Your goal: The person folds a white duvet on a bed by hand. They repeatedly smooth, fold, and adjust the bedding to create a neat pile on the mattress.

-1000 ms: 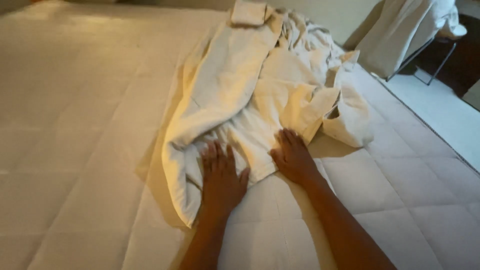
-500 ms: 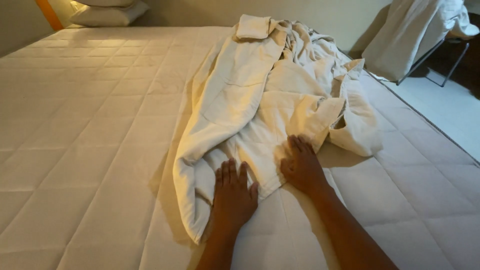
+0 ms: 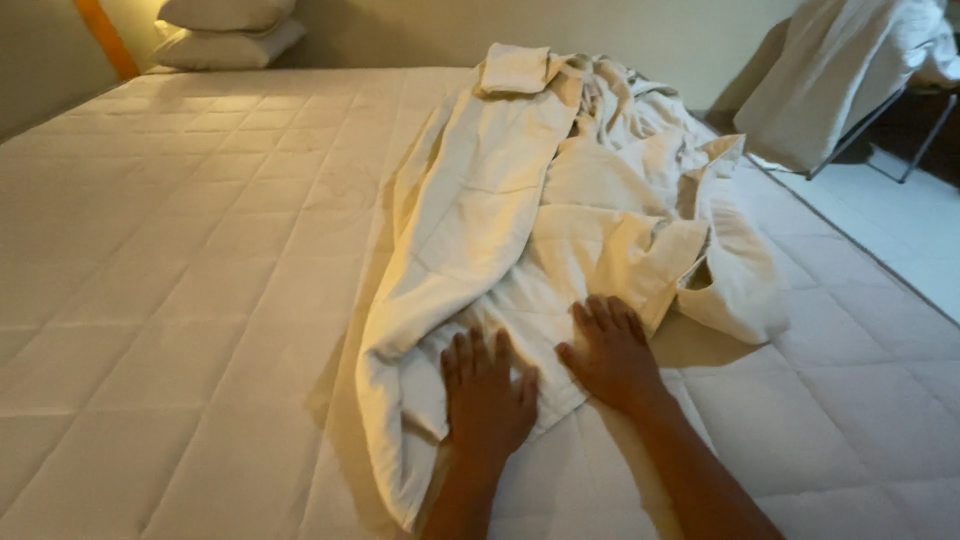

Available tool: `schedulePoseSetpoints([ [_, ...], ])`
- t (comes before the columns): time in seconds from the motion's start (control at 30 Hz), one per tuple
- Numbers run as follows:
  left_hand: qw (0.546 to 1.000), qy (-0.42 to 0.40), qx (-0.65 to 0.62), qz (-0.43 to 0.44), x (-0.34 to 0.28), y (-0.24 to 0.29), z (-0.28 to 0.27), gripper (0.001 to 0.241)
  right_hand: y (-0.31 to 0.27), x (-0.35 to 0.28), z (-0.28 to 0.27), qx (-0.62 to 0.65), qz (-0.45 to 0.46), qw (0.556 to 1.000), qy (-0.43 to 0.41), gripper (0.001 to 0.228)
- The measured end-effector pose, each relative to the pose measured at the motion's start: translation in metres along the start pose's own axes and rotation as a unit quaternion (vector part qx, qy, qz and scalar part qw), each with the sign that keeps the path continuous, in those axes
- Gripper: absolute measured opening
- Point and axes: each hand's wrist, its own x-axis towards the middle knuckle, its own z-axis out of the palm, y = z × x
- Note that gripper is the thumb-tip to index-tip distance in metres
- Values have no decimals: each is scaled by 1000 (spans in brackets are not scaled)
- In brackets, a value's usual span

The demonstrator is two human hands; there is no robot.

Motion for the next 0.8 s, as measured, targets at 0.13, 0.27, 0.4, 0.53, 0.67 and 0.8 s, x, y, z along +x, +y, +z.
schedulePoseSetpoints([
  [0.13,999,-34,1,-29,-3,4,-6,72,0,-5,4,-26,1,1000,3,69],
  [0.27,999,-41,1,-32,-7,4,-5,72,6,-16,8,-13,1,1000,-2,67],
  [0.4,999,-38,1,-28,-12,2,-5,71,8,-25,10,-13,-4,1000,11,68],
  [0.53,996,-75,-2,-41,-23,7,-18,72,4,-38,7,-29,-5,1000,11,66],
  [0.67,995,-91,-19,-44,-34,8,-23,71,2,-46,3,-14,4,1000,-4,66],
  [0.8,995,-89,-14,-35,-43,6,-18,72,5,-60,3,-21,-27,999,23,64],
])
